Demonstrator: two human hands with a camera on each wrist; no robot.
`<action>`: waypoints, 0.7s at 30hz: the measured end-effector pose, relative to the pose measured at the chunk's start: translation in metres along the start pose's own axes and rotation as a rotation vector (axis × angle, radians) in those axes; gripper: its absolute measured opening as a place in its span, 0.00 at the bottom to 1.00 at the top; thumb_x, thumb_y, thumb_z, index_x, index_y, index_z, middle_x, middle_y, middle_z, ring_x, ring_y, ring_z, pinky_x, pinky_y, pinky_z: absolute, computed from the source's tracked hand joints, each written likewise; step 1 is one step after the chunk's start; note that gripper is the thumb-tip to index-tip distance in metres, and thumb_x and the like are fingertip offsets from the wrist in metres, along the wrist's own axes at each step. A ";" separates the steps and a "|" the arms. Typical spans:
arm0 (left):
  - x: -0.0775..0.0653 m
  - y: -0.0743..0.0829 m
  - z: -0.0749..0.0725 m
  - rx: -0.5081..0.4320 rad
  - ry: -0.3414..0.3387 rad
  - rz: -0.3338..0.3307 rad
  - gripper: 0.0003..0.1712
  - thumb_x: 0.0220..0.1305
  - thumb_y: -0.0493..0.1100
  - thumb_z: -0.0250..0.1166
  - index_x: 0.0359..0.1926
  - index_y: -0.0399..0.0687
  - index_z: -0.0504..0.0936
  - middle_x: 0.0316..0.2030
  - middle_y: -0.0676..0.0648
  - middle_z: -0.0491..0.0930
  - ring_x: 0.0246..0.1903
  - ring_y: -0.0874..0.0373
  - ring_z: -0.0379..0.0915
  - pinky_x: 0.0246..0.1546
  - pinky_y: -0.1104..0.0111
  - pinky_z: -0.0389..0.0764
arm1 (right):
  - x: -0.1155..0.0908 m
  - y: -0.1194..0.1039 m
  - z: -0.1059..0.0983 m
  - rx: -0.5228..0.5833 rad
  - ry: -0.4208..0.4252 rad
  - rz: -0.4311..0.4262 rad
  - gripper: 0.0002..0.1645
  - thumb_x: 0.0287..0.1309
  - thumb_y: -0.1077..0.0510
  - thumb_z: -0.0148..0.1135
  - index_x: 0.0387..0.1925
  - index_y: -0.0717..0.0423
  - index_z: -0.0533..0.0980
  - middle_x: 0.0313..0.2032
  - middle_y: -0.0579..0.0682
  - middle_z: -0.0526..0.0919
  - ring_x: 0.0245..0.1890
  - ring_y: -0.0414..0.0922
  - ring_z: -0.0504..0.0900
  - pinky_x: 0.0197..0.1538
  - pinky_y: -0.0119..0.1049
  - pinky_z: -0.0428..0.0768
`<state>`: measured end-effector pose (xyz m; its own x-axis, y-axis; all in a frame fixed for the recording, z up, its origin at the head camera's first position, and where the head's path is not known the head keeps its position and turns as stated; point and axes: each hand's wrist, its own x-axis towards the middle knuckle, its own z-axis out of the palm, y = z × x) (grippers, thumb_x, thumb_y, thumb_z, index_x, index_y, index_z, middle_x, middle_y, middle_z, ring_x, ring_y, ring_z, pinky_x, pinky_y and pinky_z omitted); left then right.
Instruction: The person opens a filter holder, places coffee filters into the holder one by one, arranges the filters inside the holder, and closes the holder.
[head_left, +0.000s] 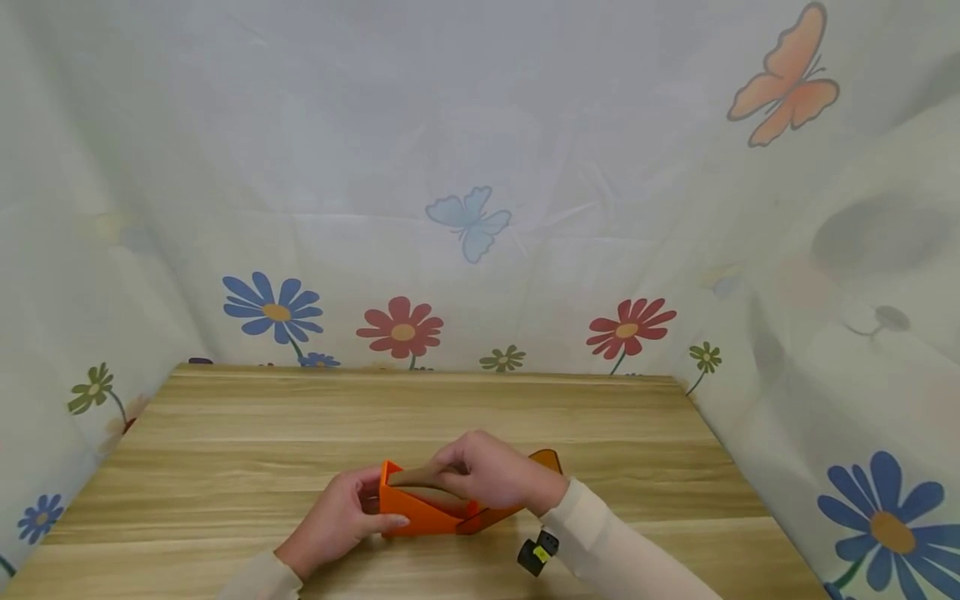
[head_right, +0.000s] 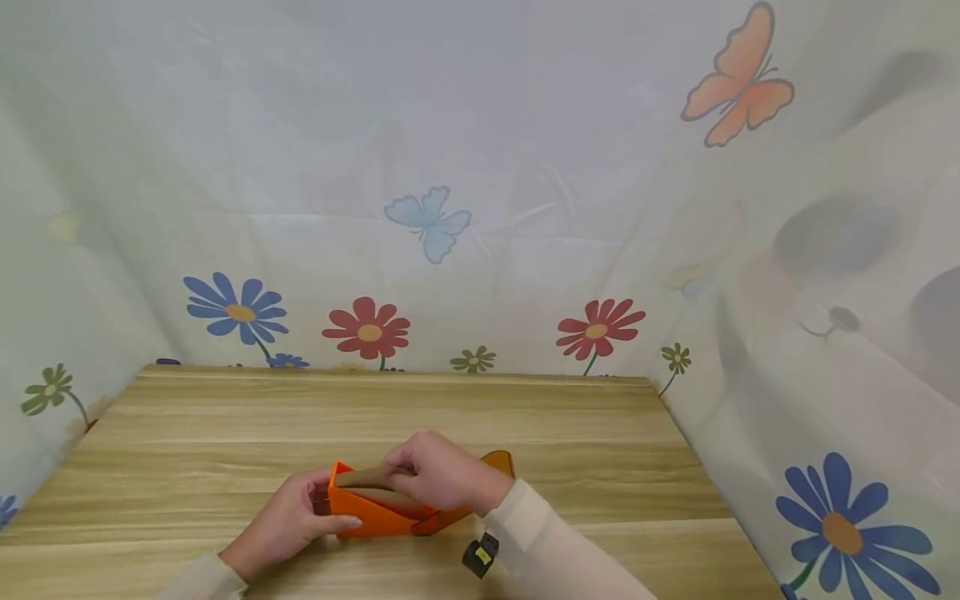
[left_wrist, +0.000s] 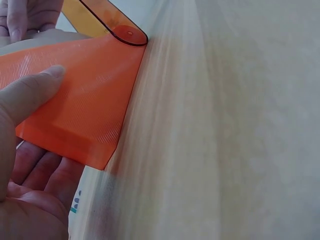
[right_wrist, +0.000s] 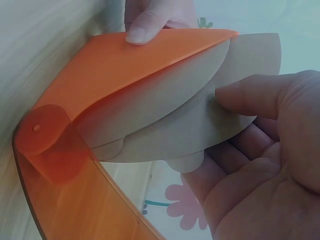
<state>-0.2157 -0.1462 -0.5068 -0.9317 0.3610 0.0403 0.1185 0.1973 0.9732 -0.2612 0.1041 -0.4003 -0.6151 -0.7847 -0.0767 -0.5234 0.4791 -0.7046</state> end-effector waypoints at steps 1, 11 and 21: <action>0.000 0.000 0.000 -0.002 -0.001 -0.003 0.32 0.57 0.48 0.78 0.60 0.42 0.80 0.52 0.42 0.86 0.47 0.60 0.85 0.46 0.73 0.84 | 0.000 0.000 0.001 -0.005 0.001 0.002 0.09 0.72 0.59 0.61 0.37 0.46 0.86 0.19 0.37 0.72 0.14 0.33 0.63 0.20 0.25 0.61; 0.000 0.000 0.001 -0.025 0.000 -0.009 0.34 0.57 0.49 0.79 0.61 0.41 0.80 0.53 0.41 0.86 0.48 0.60 0.85 0.46 0.73 0.84 | 0.001 -0.001 0.004 -0.004 0.052 0.037 0.03 0.69 0.59 0.65 0.39 0.46 0.81 0.31 0.38 0.87 0.20 0.33 0.71 0.26 0.25 0.68; 0.000 0.000 0.002 0.000 0.004 0.002 0.32 0.57 0.49 0.79 0.59 0.42 0.81 0.52 0.42 0.86 0.47 0.61 0.85 0.48 0.72 0.84 | -0.001 0.002 0.004 -0.071 0.038 -0.005 0.07 0.70 0.57 0.64 0.38 0.46 0.87 0.30 0.37 0.83 0.25 0.32 0.73 0.30 0.25 0.75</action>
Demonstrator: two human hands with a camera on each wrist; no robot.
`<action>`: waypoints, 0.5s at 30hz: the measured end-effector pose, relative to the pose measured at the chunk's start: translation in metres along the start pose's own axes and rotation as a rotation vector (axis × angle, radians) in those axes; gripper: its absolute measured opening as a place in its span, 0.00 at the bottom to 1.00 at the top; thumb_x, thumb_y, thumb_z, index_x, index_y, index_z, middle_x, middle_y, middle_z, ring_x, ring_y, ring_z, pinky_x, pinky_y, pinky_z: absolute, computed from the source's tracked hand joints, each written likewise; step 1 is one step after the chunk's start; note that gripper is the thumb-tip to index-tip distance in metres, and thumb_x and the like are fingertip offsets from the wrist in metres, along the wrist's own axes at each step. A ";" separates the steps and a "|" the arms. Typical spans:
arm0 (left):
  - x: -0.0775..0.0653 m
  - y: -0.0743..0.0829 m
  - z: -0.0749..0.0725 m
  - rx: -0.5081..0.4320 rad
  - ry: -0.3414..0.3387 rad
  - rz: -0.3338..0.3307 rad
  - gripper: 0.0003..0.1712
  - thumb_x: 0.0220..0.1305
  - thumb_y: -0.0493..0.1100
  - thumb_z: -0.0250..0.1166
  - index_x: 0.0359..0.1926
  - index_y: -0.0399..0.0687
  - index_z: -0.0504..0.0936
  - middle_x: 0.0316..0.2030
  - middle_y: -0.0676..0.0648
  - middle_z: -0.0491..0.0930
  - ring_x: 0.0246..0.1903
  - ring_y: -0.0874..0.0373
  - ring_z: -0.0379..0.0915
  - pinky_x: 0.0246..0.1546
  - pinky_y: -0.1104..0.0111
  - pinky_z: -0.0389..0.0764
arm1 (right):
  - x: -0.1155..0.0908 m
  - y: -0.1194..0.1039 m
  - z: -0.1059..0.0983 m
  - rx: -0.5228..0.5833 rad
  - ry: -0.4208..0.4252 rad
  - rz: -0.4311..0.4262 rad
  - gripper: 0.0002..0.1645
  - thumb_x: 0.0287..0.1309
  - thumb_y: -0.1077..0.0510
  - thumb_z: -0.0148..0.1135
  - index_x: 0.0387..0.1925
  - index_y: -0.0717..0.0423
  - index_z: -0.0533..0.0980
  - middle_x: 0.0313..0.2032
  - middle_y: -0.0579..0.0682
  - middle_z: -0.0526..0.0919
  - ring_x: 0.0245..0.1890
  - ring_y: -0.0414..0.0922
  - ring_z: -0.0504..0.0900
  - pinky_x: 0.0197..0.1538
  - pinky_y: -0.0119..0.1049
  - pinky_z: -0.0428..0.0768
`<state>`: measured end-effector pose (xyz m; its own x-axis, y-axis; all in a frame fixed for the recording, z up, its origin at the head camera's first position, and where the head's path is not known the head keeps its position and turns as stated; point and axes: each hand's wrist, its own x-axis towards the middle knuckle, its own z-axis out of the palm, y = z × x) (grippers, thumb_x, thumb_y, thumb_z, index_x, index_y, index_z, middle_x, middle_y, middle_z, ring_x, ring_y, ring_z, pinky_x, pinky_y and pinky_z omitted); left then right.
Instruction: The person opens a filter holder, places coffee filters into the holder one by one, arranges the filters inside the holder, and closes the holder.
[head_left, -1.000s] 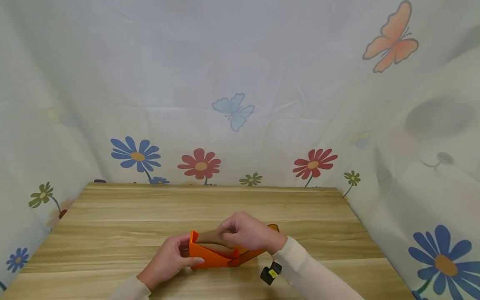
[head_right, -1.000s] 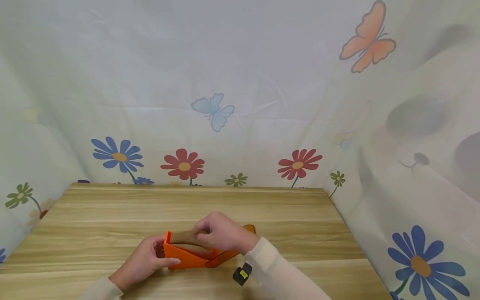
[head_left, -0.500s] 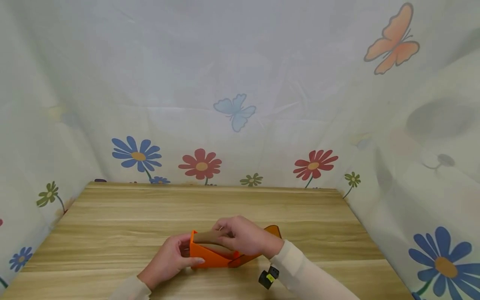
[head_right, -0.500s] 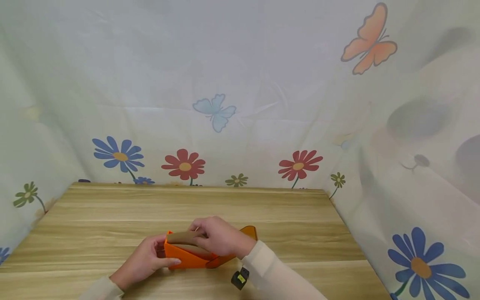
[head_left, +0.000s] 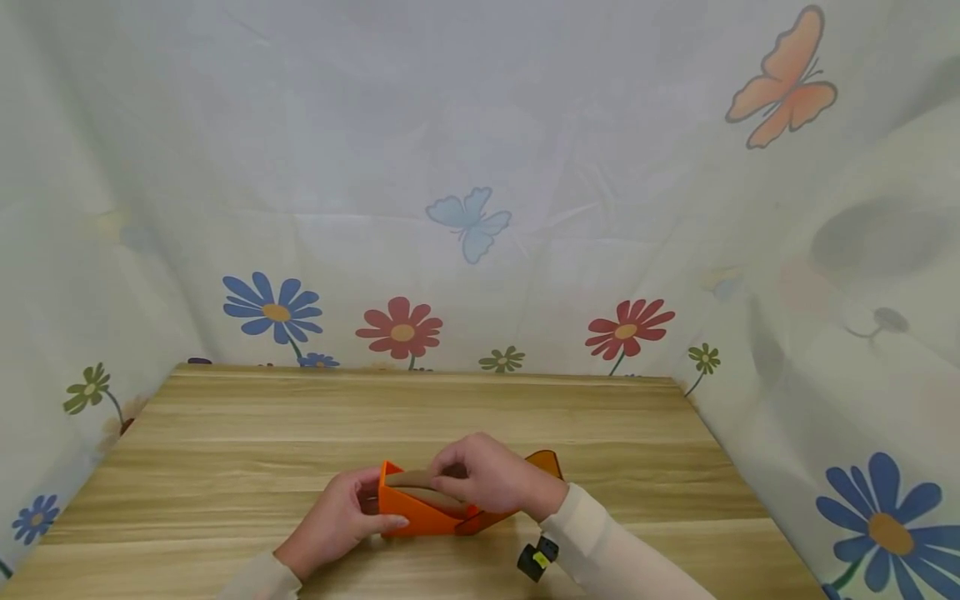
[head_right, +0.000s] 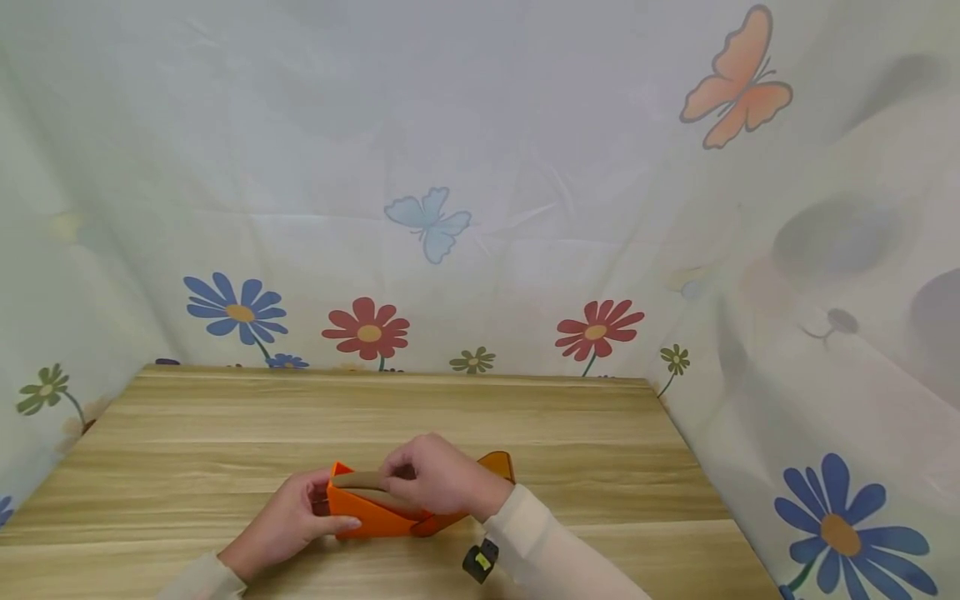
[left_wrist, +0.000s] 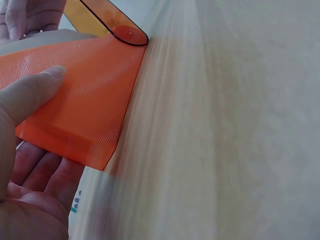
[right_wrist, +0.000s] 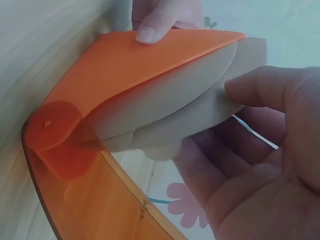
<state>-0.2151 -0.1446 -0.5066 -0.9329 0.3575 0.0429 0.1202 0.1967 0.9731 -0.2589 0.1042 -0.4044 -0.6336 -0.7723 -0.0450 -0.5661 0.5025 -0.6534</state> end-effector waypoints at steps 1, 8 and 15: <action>0.000 0.000 0.000 0.007 0.000 -0.001 0.31 0.57 0.49 0.78 0.59 0.43 0.81 0.52 0.43 0.86 0.47 0.60 0.85 0.47 0.72 0.85 | 0.000 0.000 0.000 -0.016 -0.009 0.000 0.08 0.70 0.58 0.63 0.39 0.47 0.87 0.32 0.37 0.84 0.25 0.31 0.73 0.31 0.24 0.76; 0.001 -0.002 0.000 0.025 0.012 -0.028 0.30 0.56 0.52 0.78 0.58 0.48 0.82 0.52 0.46 0.86 0.48 0.59 0.86 0.48 0.71 0.85 | 0.000 -0.004 0.005 -0.087 -0.086 -0.006 0.15 0.70 0.64 0.55 0.41 0.48 0.87 0.33 0.37 0.82 0.25 0.32 0.73 0.32 0.25 0.76; -0.001 0.000 0.002 0.038 0.014 -0.014 0.29 0.57 0.51 0.78 0.57 0.47 0.82 0.51 0.46 0.87 0.48 0.58 0.86 0.48 0.72 0.85 | -0.001 -0.004 0.012 -0.145 -0.135 -0.050 0.09 0.63 0.65 0.61 0.34 0.49 0.84 0.27 0.37 0.76 0.22 0.31 0.69 0.28 0.23 0.71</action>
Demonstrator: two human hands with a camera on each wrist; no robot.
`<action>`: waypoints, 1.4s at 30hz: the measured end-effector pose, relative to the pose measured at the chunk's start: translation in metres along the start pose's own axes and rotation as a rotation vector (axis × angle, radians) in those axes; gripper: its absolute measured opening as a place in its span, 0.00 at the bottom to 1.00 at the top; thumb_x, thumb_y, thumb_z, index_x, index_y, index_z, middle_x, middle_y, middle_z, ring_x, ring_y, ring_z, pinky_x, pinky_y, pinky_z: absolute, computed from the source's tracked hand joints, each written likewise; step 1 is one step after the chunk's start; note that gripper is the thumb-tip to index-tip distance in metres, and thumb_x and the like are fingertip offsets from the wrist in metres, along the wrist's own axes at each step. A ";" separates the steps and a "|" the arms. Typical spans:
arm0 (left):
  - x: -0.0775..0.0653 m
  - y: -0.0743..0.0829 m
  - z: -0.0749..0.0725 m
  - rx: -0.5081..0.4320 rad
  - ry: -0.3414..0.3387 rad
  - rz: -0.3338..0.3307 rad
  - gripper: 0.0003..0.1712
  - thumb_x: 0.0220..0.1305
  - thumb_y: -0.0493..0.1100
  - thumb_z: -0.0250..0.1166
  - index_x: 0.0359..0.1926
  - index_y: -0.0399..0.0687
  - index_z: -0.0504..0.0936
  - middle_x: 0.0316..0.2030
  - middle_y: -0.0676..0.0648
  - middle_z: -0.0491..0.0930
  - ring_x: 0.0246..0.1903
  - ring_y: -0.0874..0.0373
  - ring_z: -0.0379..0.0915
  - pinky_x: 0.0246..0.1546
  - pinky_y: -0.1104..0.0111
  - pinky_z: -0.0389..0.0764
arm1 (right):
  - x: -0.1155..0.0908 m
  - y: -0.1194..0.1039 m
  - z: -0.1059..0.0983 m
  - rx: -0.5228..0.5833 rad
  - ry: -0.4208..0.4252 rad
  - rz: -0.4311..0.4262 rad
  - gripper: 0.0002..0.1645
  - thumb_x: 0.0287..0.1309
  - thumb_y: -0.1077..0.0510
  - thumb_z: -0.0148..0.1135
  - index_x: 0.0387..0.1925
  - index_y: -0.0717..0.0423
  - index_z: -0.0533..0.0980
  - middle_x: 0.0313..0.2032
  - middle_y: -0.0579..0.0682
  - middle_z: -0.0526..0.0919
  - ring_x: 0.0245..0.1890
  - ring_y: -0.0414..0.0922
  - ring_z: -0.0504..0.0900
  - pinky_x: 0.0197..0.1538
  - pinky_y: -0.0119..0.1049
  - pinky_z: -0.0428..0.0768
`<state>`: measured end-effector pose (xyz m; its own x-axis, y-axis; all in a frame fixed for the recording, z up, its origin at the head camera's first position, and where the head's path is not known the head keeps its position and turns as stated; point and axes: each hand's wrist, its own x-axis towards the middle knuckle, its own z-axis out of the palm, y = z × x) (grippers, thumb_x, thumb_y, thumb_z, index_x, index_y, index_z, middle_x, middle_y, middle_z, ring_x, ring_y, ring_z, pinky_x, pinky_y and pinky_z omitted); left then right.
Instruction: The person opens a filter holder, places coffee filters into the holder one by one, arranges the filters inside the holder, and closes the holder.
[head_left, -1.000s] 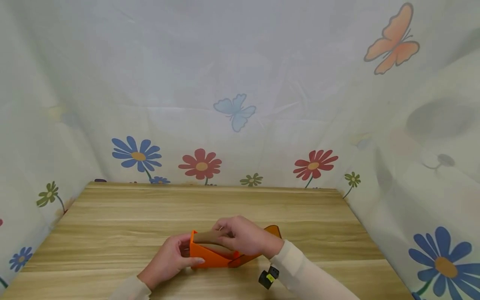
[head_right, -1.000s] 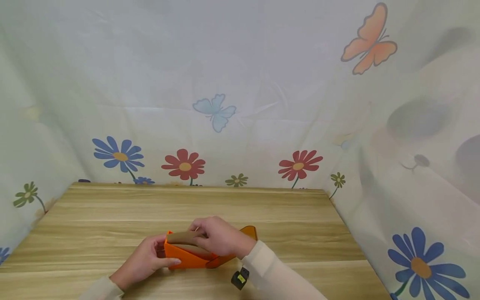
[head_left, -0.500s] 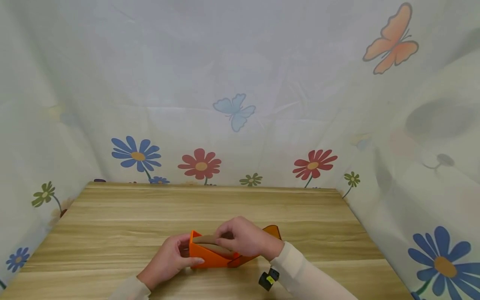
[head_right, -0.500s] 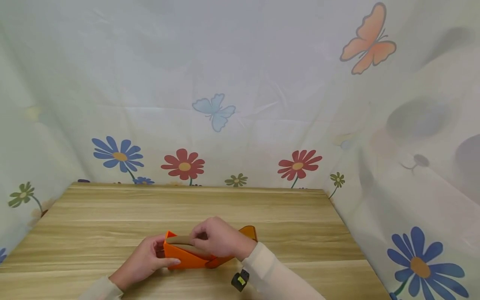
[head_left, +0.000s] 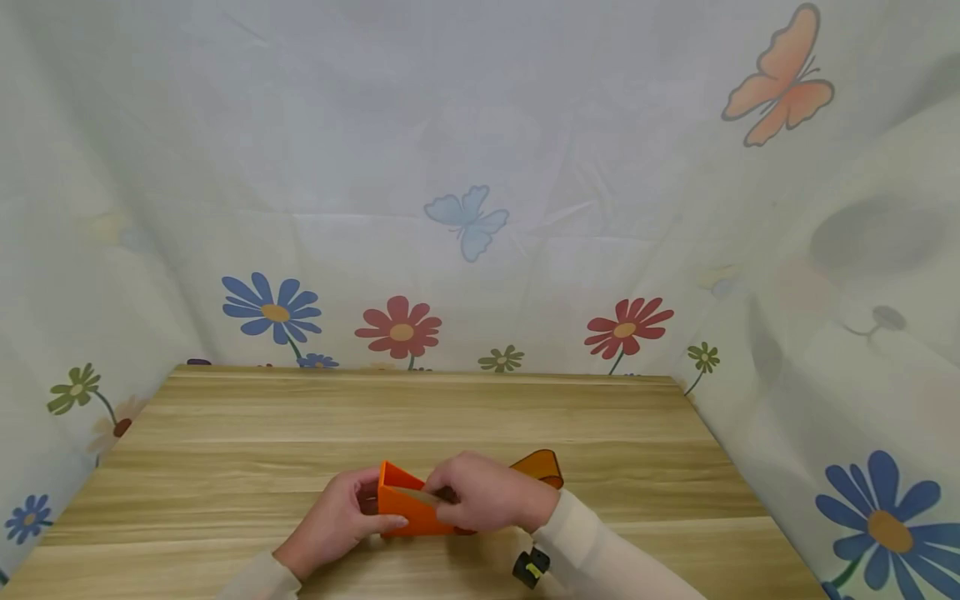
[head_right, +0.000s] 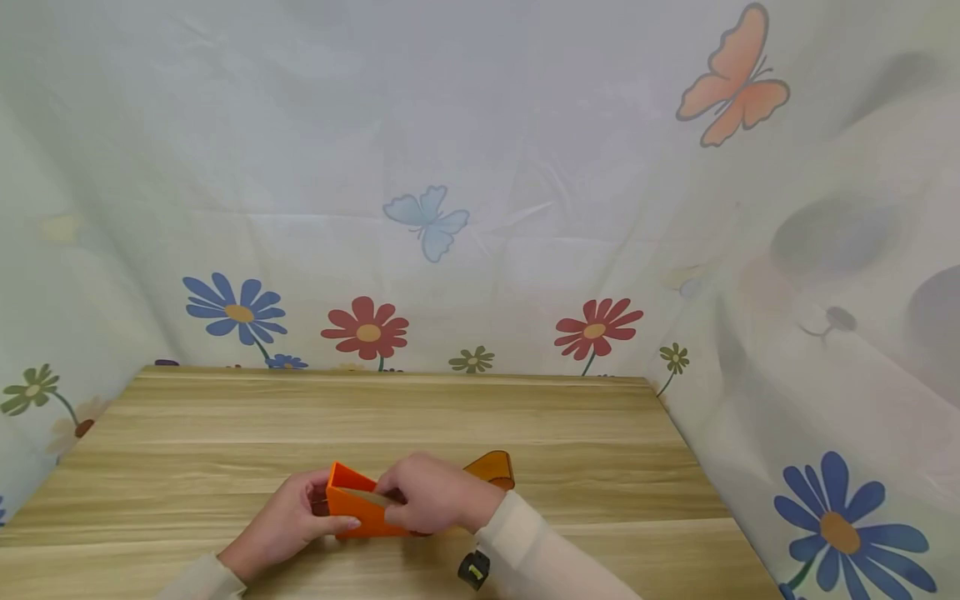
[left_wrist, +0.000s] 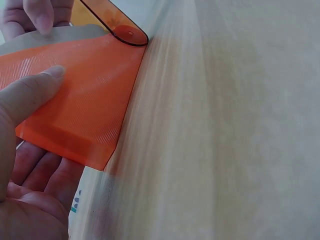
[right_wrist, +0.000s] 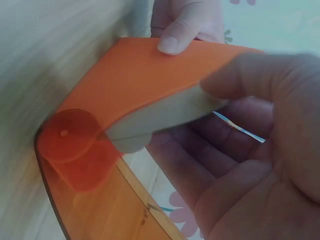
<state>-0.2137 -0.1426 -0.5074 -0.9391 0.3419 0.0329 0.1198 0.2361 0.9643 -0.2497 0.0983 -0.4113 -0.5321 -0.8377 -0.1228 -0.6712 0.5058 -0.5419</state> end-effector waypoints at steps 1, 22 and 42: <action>0.000 0.000 0.000 0.002 0.001 0.000 0.29 0.57 0.51 0.78 0.57 0.48 0.82 0.51 0.46 0.87 0.48 0.59 0.86 0.48 0.72 0.84 | 0.000 0.000 0.001 -0.011 0.003 0.002 0.09 0.64 0.65 0.61 0.34 0.49 0.84 0.26 0.37 0.75 0.21 0.32 0.69 0.28 0.23 0.71; 0.000 -0.002 0.002 -0.007 0.012 0.002 0.29 0.56 0.52 0.79 0.57 0.49 0.82 0.51 0.47 0.87 0.47 0.58 0.86 0.48 0.72 0.84 | -0.023 -0.010 -0.013 -0.038 0.148 0.052 0.12 0.63 0.57 0.70 0.48 0.47 0.86 0.45 0.38 0.88 0.42 0.30 0.84 0.51 0.29 0.84; -0.002 -0.004 0.001 0.023 0.014 0.016 0.28 0.57 0.52 0.78 0.57 0.50 0.83 0.50 0.47 0.88 0.44 0.59 0.86 0.45 0.71 0.85 | -0.109 0.092 0.015 0.626 0.643 0.052 0.31 0.56 0.63 0.76 0.61 0.58 0.75 0.57 0.63 0.82 0.52 0.44 0.86 0.55 0.31 0.83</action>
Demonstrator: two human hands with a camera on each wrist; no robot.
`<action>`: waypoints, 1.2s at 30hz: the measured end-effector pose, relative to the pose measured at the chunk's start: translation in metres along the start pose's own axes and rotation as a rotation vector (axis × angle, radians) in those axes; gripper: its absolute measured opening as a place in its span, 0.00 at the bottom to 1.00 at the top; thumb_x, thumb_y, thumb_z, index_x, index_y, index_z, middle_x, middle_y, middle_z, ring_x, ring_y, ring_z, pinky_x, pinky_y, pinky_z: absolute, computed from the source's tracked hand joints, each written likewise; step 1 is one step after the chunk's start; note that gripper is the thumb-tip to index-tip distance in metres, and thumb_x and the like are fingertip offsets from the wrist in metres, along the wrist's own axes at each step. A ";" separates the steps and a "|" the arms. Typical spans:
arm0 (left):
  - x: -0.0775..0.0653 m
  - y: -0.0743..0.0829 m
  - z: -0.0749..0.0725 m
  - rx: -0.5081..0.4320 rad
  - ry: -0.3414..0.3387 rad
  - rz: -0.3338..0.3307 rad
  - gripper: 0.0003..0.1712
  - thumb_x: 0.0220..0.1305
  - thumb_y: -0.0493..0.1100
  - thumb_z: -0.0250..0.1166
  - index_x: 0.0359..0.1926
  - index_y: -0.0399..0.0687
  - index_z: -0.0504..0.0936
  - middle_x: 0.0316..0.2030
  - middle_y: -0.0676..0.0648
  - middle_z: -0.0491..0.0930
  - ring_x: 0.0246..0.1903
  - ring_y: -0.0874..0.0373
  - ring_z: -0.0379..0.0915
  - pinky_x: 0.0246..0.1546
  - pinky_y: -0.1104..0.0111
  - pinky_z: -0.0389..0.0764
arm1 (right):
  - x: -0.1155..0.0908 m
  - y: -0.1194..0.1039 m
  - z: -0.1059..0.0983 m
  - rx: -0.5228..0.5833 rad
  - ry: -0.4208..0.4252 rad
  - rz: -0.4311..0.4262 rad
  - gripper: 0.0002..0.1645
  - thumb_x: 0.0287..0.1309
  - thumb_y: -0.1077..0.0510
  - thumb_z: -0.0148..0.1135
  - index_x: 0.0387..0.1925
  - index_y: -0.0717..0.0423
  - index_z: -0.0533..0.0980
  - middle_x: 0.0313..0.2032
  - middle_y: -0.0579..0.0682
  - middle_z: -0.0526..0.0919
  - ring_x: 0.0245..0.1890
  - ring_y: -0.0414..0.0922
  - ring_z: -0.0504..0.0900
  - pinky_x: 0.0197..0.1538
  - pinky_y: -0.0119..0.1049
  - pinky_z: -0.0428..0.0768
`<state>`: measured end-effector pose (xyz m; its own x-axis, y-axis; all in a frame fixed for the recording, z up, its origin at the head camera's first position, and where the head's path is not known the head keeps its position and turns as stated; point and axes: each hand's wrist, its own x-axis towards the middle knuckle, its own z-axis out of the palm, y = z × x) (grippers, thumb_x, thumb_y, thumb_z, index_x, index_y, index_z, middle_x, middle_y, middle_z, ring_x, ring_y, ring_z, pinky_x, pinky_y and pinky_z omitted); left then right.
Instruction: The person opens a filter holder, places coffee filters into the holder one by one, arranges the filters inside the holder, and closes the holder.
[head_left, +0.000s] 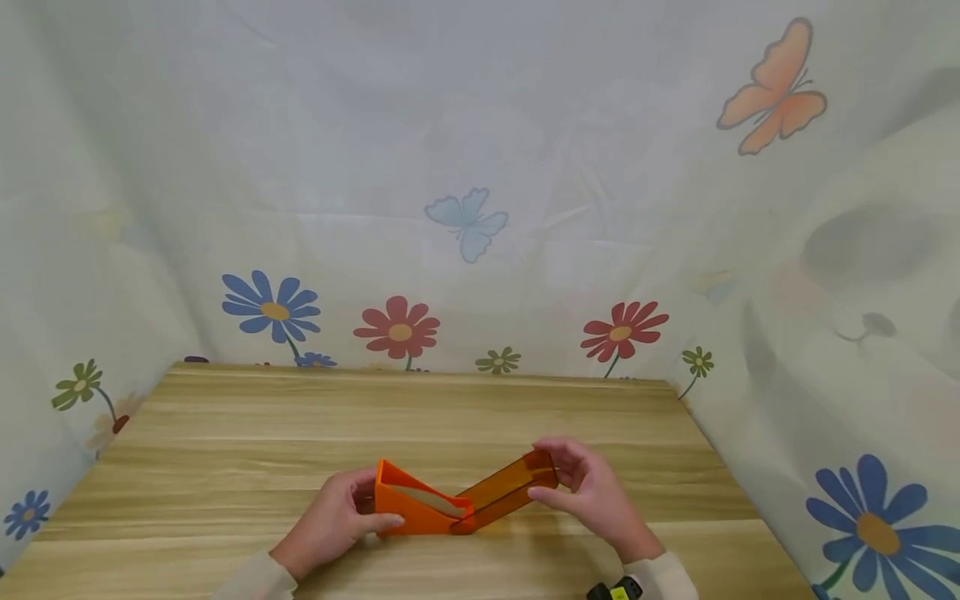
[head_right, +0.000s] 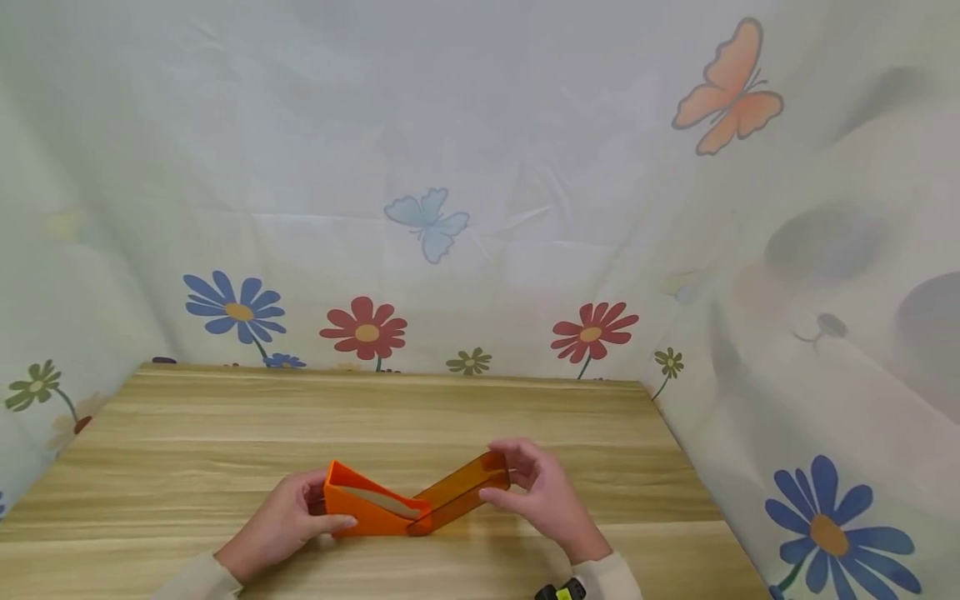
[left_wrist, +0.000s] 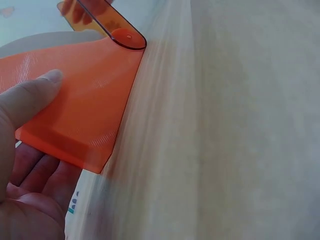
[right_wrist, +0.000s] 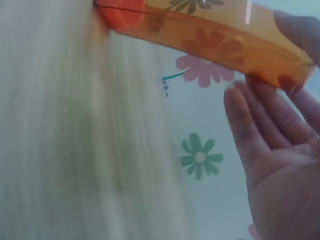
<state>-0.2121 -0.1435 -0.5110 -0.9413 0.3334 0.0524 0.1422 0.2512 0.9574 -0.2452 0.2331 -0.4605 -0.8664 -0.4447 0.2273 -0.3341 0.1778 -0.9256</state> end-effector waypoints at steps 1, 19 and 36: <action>0.000 0.000 -0.001 0.006 0.001 -0.002 0.28 0.57 0.52 0.78 0.57 0.50 0.83 0.50 0.47 0.88 0.44 0.59 0.86 0.45 0.71 0.85 | 0.000 0.004 0.000 0.045 -0.009 0.022 0.30 0.56 0.64 0.75 0.60 0.61 0.75 0.56 0.66 0.82 0.51 0.44 0.86 0.54 0.32 0.84; 0.010 0.003 -0.001 0.041 0.008 -0.037 0.30 0.54 0.56 0.79 0.56 0.54 0.84 0.49 0.52 0.88 0.43 0.56 0.83 0.45 0.72 0.83 | 0.014 -0.001 0.018 0.066 0.104 0.104 0.26 0.54 0.57 0.79 0.55 0.56 0.81 0.51 0.56 0.88 0.46 0.44 0.88 0.53 0.33 0.85; 0.040 0.003 0.007 0.039 -0.004 -0.016 0.32 0.55 0.58 0.78 0.58 0.55 0.83 0.51 0.52 0.87 0.47 0.56 0.84 0.48 0.76 0.82 | 0.055 -0.024 0.055 -0.002 0.104 -0.038 0.25 0.53 0.56 0.80 0.54 0.46 0.84 0.48 0.49 0.90 0.45 0.45 0.88 0.56 0.36 0.84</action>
<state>-0.2469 -0.1235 -0.5080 -0.9425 0.3324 0.0358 0.1387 0.2914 0.9465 -0.2646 0.1564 -0.4424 -0.8866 -0.3581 0.2926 -0.3684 0.1647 -0.9150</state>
